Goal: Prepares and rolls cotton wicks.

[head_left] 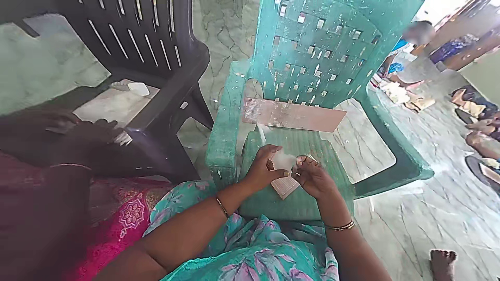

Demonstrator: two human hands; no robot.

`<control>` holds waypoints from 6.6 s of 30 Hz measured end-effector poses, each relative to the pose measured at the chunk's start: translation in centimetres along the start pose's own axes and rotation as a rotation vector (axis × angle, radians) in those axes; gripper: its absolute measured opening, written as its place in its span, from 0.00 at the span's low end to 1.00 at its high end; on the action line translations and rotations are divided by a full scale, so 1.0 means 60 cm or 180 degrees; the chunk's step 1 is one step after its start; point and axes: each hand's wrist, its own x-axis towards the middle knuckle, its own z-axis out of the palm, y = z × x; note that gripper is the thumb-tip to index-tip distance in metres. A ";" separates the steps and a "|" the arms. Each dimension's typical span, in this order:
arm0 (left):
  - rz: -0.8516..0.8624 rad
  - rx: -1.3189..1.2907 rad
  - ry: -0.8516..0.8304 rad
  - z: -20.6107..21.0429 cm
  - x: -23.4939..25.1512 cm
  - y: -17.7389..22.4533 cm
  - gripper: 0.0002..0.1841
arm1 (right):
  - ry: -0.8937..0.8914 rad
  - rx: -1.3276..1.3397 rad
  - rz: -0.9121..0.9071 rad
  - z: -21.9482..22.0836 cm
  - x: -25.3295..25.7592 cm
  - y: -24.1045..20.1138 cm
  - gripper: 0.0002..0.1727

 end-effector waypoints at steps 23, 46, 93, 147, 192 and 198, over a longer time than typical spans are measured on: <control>-0.0522 0.0963 -0.0505 0.117 0.086 0.065 0.10 | 0.0723 -0.0150 -0.0488 -0.103 0.002 -0.015 0.08; -0.0378 0.1836 0.0161 0.118 0.205 0.056 0.23 | 0.0915 -0.0028 -0.0569 -0.144 0.030 -0.037 0.17; -0.1088 0.0973 -0.0027 0.081 -0.014 0.081 0.09 | 0.0347 -0.1817 -0.0902 -0.068 -0.017 0.041 0.07; -0.1084 0.0704 -0.0693 0.022 0.010 0.008 0.10 | -0.0056 -0.2324 -0.0242 -0.064 0.008 0.038 0.02; -0.1499 0.2615 -0.1151 0.021 -0.021 0.034 0.23 | 0.0728 -0.4102 -0.0604 -0.082 0.043 0.092 0.14; -0.1539 0.2576 -0.1252 0.011 -0.025 0.038 0.17 | 0.0845 -0.4112 -0.0718 -0.095 0.048 0.087 0.14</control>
